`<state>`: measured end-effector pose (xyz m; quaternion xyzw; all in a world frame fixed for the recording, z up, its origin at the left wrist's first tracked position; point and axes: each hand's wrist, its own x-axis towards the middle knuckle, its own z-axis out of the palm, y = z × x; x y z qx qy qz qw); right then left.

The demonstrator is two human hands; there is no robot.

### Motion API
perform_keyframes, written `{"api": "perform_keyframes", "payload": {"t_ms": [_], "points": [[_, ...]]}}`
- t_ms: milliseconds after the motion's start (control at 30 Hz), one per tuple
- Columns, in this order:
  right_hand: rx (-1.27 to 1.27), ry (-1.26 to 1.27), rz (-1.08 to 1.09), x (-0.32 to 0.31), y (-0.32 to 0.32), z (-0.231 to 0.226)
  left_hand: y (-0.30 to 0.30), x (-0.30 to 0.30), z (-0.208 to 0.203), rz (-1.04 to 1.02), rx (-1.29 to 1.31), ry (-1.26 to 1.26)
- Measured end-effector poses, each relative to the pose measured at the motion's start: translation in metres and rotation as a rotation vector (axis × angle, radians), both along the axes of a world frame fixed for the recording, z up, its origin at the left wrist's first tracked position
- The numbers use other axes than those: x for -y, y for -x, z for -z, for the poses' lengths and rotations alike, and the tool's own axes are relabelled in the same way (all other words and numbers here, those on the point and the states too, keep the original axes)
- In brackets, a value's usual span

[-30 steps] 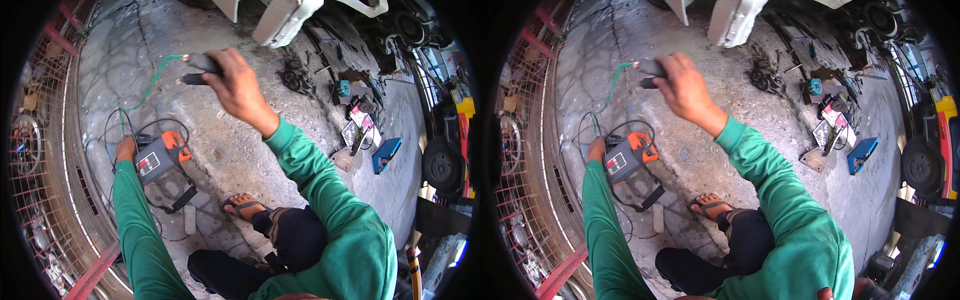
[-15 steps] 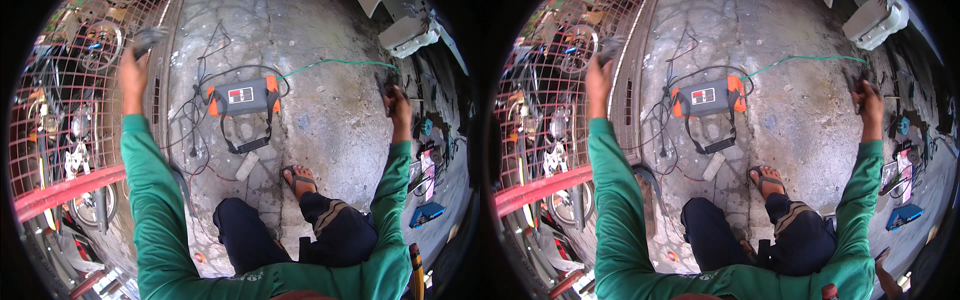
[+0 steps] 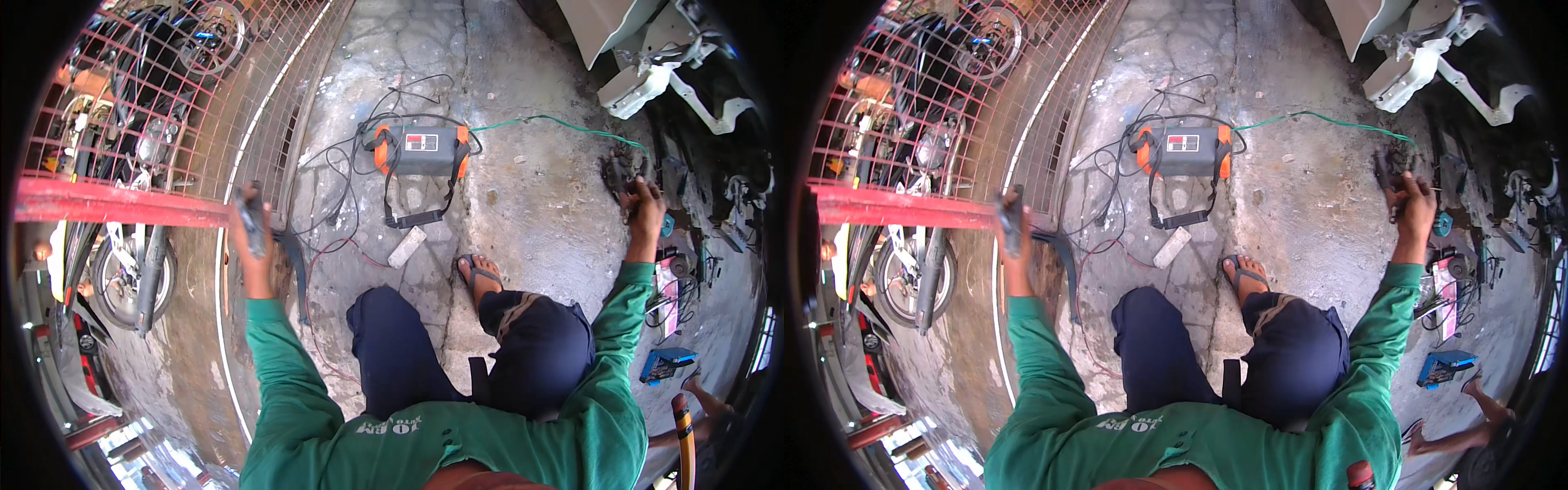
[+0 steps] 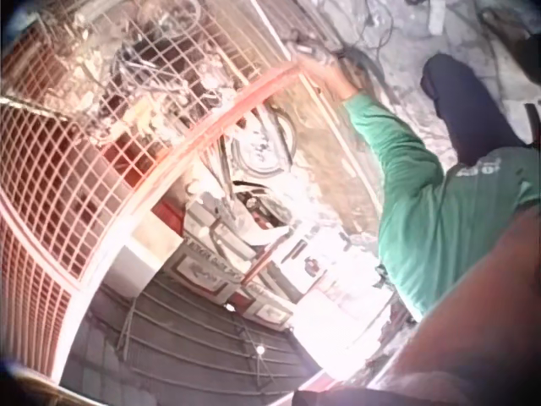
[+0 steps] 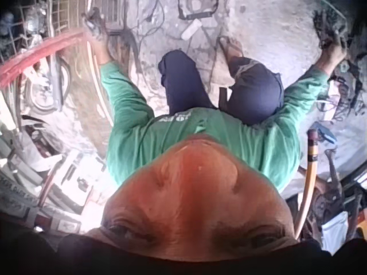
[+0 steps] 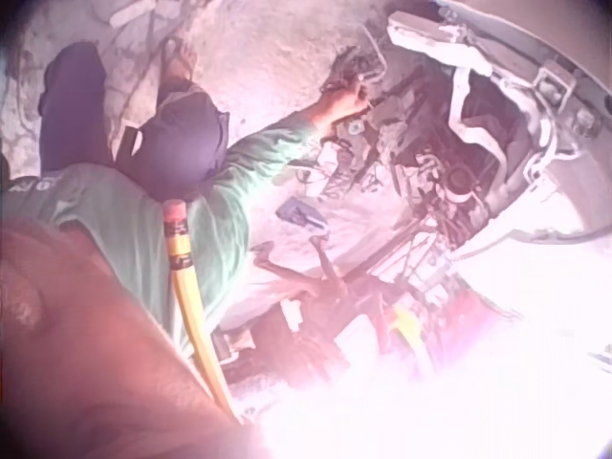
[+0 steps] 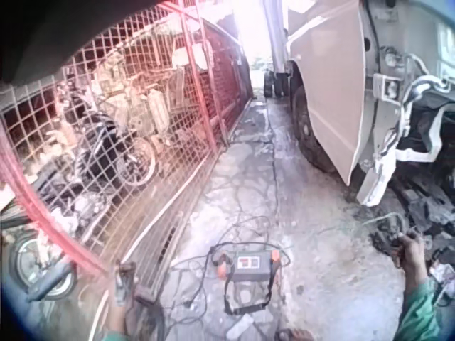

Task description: The person sits on the floor of a workshop and prepares a portable welding machine, connecting cables and adjusting settings. They then move to the front of a white vehicle with its hood open and use a power tool to work on the engine bay components.

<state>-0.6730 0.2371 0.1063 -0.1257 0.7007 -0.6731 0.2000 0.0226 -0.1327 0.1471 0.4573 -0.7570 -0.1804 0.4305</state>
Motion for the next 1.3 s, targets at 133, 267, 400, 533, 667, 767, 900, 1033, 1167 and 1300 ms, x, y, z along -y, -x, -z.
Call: {"api": "perform_keyframes", "payload": {"t_ms": [133, 267, 400, 533, 667, 767, 900, 1033, 1167, 1300], "points": [[-0.034, 0.039, -0.200, 0.027, -0.064, -0.048, -0.003, -0.065, 0.056, 0.092, 0.126, -0.179], [-0.275, -0.207, -0.375, 0.051, -0.140, -0.144, -0.011, -0.134, 0.105, 0.446, 0.504, -0.162], [-0.316, -0.201, -0.457, 0.053, -0.190, -0.222, -0.055, -0.191, 0.163, 0.580, 0.754, -0.265], [-0.274, -0.104, -0.425, 0.051, -0.217, -0.262, -0.077, -0.228, 0.177, 0.543, 0.814, -0.404], [-0.253, -0.056, -0.447, 0.067, -0.212, -0.244, -0.082, -0.234, 0.207, 0.501, 0.873, -0.436], [-0.191, -0.003, -0.471, 0.097, -0.223, -0.224, -0.085, -0.230, 0.240, 0.406, 0.987, -0.419], [-0.063, 0.178, -0.350, 0.114, -0.219, -0.195, -0.051, -0.186, 0.232, 0.725, 1.415, -0.968], [0.006, 0.162, -0.319, 0.099, -0.213, -0.171, 0.005, -0.115, 0.206, 0.593, 0.660, -1.234], [-0.089, 0.056, -0.294, 0.090, -0.194, -0.161, -0.001, -0.086, 0.233, 0.539, 0.983, -1.105], [-0.213, -0.086, -0.275, 0.097, -0.191, -0.156, -0.064, -0.173, 0.264, 0.295, 0.936, -1.071]]}}
